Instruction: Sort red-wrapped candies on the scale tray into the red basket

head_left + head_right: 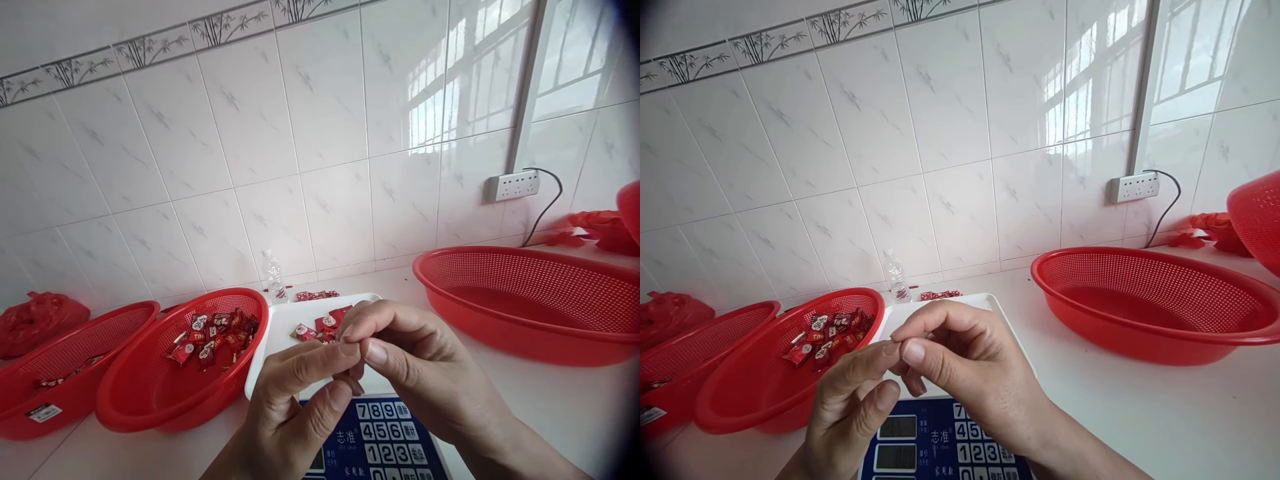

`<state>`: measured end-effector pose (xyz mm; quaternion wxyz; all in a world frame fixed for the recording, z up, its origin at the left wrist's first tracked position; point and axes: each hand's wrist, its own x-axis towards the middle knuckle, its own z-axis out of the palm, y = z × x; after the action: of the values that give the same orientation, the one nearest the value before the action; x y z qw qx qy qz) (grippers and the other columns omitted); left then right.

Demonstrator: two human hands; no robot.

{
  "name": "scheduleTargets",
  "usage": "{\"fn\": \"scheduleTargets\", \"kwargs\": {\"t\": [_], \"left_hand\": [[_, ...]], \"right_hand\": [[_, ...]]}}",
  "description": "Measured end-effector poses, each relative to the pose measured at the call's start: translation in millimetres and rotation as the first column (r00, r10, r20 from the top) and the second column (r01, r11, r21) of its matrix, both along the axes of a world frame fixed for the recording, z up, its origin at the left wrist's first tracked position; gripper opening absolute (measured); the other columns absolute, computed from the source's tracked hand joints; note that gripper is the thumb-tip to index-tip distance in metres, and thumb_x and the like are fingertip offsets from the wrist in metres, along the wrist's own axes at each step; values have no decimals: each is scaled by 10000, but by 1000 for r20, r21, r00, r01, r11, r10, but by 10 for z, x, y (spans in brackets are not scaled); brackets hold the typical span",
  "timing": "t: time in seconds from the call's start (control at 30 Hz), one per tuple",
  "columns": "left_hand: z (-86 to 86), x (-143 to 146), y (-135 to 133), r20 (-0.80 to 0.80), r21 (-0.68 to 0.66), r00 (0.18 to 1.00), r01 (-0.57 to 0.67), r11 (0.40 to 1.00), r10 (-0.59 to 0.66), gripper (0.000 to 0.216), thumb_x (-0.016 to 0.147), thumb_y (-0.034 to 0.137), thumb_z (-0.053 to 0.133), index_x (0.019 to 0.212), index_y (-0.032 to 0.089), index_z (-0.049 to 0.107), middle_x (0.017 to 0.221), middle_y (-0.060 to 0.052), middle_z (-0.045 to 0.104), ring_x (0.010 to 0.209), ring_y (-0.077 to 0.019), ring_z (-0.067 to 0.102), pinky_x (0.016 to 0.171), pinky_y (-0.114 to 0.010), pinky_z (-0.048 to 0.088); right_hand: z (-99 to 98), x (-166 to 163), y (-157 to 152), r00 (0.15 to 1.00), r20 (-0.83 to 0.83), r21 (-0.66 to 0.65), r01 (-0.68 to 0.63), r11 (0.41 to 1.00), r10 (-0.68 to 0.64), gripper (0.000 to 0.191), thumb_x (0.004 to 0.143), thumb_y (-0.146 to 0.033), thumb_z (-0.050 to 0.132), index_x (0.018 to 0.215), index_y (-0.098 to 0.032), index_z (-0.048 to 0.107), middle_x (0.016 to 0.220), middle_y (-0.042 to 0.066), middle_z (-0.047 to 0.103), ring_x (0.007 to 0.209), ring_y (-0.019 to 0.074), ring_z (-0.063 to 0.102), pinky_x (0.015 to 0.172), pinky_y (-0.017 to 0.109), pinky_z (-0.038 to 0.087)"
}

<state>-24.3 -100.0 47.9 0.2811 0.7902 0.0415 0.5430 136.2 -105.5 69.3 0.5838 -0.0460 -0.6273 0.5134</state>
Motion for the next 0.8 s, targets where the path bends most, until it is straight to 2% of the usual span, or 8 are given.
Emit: {"fn": "scheduleTargets", "kwargs": {"t": [0.13, 0.43, 0.67, 0.73, 0.8], "left_hand": [[27, -13, -25, -4, -53, 1000, 0, 999, 0, 341, 925, 162, 500, 1224, 302, 583, 929, -18, 659, 760, -132, 639, 736, -322, 577], [49, -13, -29, 6, -95, 1000, -28, 995, 29, 253, 936, 216, 503, 1147, 288, 624, 842, -9, 664, 713, -115, 637, 711, -300, 576], [37, -33, -10, 7, -181, 998, 67, 981, -67, 252, 957, 304, 455, 1148, 312, 620, 704, 17, 639, 637, -106, 619, 660, -279, 570], [34, -31, -7, -8, -131, 1000, 19, 991, -20, 276, 959, 308, 446, 1196, 315, 588, 710, 18, 646, 636, -111, 625, 680, -299, 578], [35, -16, -9, -22, 14, 989, -143, 990, 144, 331, 949, 257, 472, 1272, 290, 533, 815, -9, 674, 722, -130, 644, 713, -313, 579]], "right_hand": [[18, 9, 3, 1000, 27, 48, 10, 999, -11, 95, 856, -215, 630, 894, -256, 707, 690, -17, 598, 622, 92, 572, 577, 230, 503], [17, 4, -1, 998, 36, 58, 41, 997, -44, 82, 846, -200, 630, 874, -220, 705, 644, -9, 599, 603, 105, 583, 558, 243, 510], [21, -12, 2, 999, 50, 50, 6, 999, -8, 123, 882, -194, 583, 887, -226, 702, 608, -23, 615, 558, 113, 617, 605, 293, 544], [19, -17, 1, 999, 39, 32, 20, 999, -21, 116, 889, -214, 579, 894, -224, 695, 612, -20, 621, 556, 107, 610, 597, 277, 542], [14, -22, -2, 999, 8, -3, 47, 999, -47, 76, 868, -237, 615, 911, -233, 678, 693, -8, 652, 615, 105, 619, 610, 255, 542]]}}
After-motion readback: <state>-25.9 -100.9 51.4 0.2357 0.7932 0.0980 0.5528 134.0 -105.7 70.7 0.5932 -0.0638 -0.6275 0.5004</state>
